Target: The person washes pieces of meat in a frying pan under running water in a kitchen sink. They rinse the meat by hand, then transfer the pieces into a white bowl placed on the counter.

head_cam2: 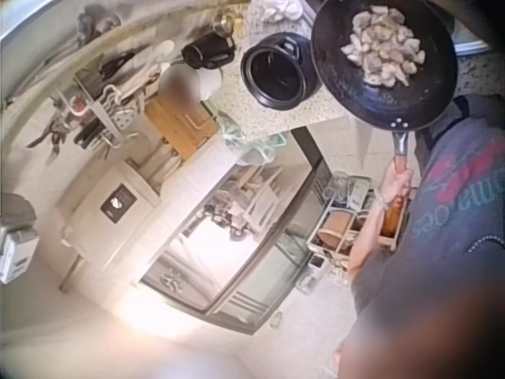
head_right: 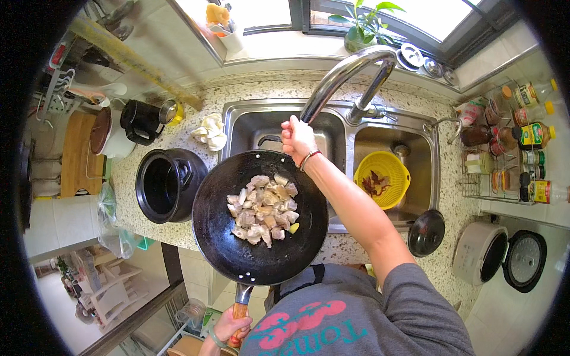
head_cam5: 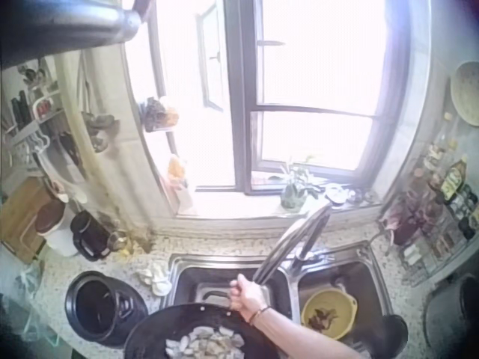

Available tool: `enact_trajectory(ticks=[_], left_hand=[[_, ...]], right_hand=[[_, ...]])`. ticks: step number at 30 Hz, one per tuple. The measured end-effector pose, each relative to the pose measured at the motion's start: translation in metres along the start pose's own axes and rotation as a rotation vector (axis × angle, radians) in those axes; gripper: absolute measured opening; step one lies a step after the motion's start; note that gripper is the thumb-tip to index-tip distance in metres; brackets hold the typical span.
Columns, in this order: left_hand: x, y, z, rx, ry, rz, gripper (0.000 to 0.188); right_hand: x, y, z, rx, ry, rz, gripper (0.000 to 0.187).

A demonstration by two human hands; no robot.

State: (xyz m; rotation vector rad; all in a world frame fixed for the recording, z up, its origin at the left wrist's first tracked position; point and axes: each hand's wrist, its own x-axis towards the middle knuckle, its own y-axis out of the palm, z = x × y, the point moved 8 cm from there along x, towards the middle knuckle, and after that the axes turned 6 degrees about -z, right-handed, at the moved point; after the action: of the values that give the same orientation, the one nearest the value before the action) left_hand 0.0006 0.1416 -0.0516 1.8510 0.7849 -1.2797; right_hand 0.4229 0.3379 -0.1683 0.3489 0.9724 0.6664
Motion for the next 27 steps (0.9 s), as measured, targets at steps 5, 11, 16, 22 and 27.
enact_trajectory(ticks=[5, 11, 16, 22, 27], left_hand=[[-0.004, 0.016, -0.029, -0.093, -0.026, 0.056, 0.018], [0.032, 0.027, -0.061, -0.087, -0.040, 0.130, 0.018], [0.067, 0.031, -0.088, -0.042, -0.016, 0.192, 0.017], [0.101, 0.022, -0.120, 0.038, -0.104, 0.191, 0.018], [0.119, 0.018, -0.137, 0.079, -0.124, 0.205, 0.020]], right_hand=[[-0.025, 0.011, -0.016, -0.556, -0.094, 0.153, 0.028], [-0.001, -0.034, -0.046, -1.478, -0.535, 0.139, 0.031], [0.046, -0.098, -0.046, -0.890, -0.145, -0.087, 0.018], [0.078, -0.111, -0.043, -1.051, -0.361, -0.059, 0.021], [0.098, -0.113, -0.064, -1.440, -0.456, 0.004, 0.053]])
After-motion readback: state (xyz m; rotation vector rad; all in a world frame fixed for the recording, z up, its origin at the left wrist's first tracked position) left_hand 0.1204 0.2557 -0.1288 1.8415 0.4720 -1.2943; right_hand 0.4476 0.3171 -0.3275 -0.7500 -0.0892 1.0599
